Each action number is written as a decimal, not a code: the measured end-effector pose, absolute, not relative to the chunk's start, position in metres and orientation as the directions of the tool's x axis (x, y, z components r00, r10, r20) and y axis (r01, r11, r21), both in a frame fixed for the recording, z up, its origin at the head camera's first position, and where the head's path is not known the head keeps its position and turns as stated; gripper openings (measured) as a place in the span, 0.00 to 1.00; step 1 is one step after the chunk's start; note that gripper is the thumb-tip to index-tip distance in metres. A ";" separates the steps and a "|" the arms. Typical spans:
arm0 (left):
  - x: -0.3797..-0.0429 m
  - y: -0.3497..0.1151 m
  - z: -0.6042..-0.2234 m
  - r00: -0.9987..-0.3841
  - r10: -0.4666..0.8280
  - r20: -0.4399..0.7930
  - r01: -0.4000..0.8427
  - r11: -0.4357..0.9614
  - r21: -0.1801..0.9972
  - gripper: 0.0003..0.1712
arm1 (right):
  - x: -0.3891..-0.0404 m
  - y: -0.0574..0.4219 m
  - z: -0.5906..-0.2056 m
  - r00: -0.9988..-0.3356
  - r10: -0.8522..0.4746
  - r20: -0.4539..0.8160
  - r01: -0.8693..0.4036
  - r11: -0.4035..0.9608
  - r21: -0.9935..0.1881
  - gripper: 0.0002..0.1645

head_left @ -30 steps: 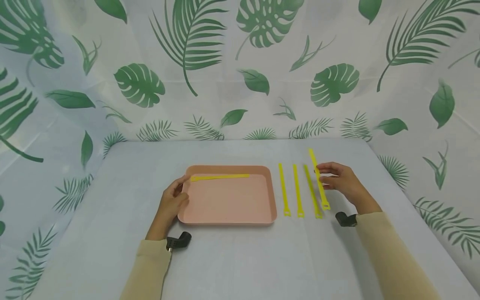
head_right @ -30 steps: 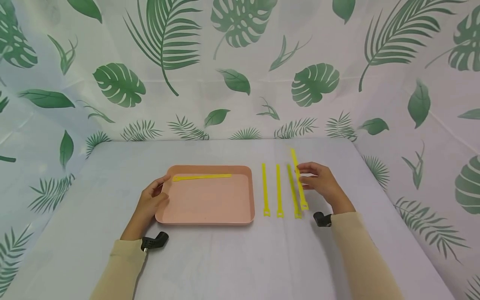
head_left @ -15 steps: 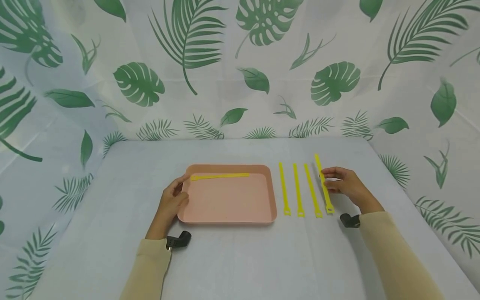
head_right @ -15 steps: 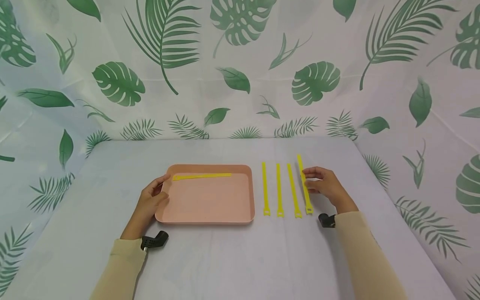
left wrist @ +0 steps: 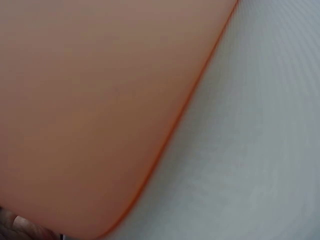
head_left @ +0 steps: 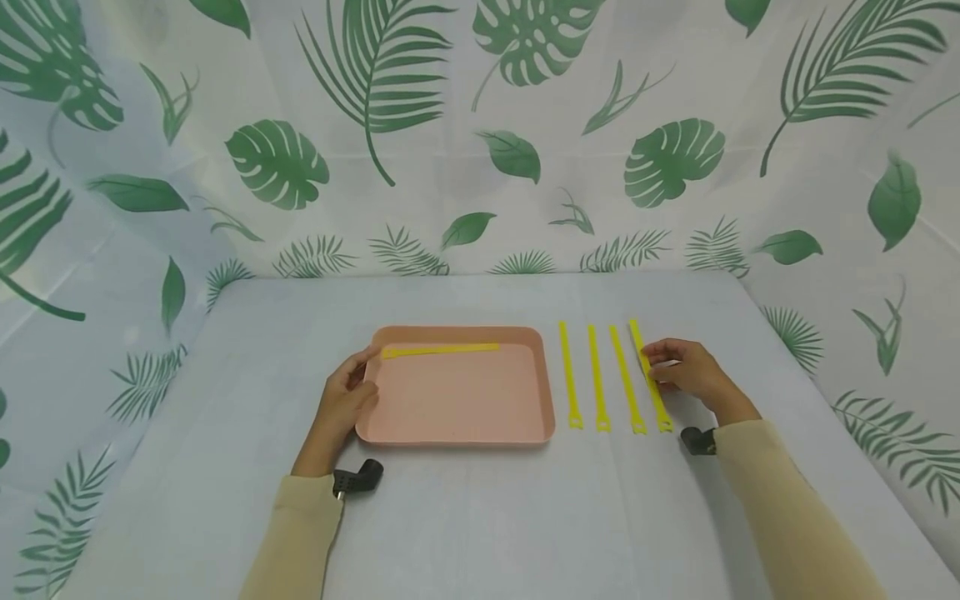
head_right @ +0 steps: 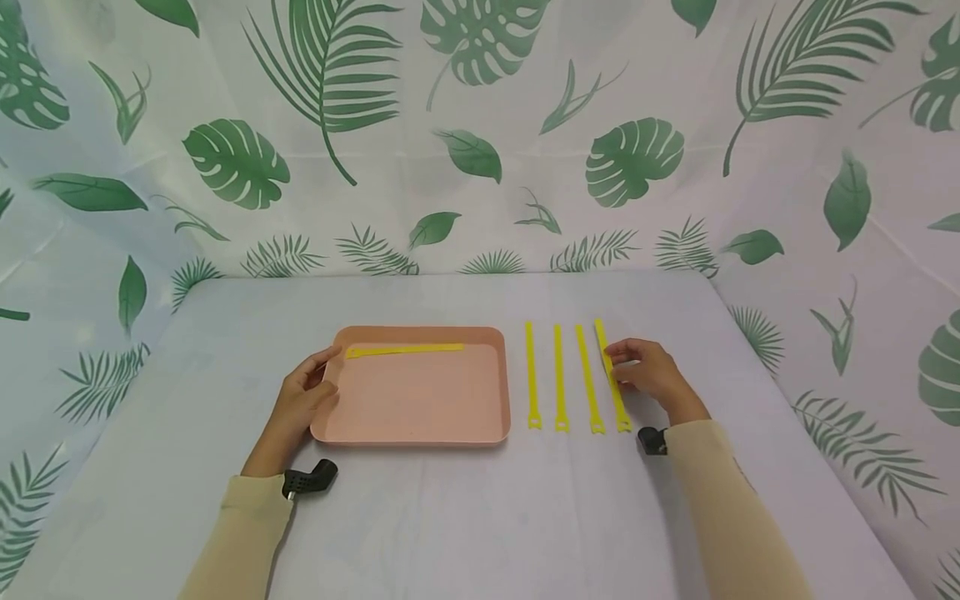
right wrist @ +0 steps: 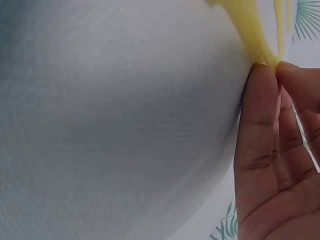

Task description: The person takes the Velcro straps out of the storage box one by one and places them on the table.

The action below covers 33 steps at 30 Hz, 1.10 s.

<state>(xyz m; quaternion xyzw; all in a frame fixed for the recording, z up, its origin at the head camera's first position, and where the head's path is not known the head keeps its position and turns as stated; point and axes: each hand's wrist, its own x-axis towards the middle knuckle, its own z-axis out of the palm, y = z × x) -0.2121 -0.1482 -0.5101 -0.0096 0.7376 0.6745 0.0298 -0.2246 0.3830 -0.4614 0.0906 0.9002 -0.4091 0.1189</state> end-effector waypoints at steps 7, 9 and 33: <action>-0.213 -0.149 -0.510 -0.996 0.023 -0.083 -0.080 0.103 0.991 0.42 | -0.225 0.383 -0.462 -0.958 0.073 -0.279 0.251 0.690 -0.679 0.25; -0.214 -0.149 -0.510 -0.997 0.024 -0.077 -0.075 0.100 0.992 0.42 | -0.226 0.383 -0.461 -0.956 0.073 -0.286 0.254 0.696 -0.672 0.25; -0.215 -0.148 -0.511 -0.998 0.017 -0.060 -0.058 0.082 0.995 0.42 | -0.223 0.342 -0.421 -0.994 -0.062 -0.088 0.017 0.712 -0.702 0.23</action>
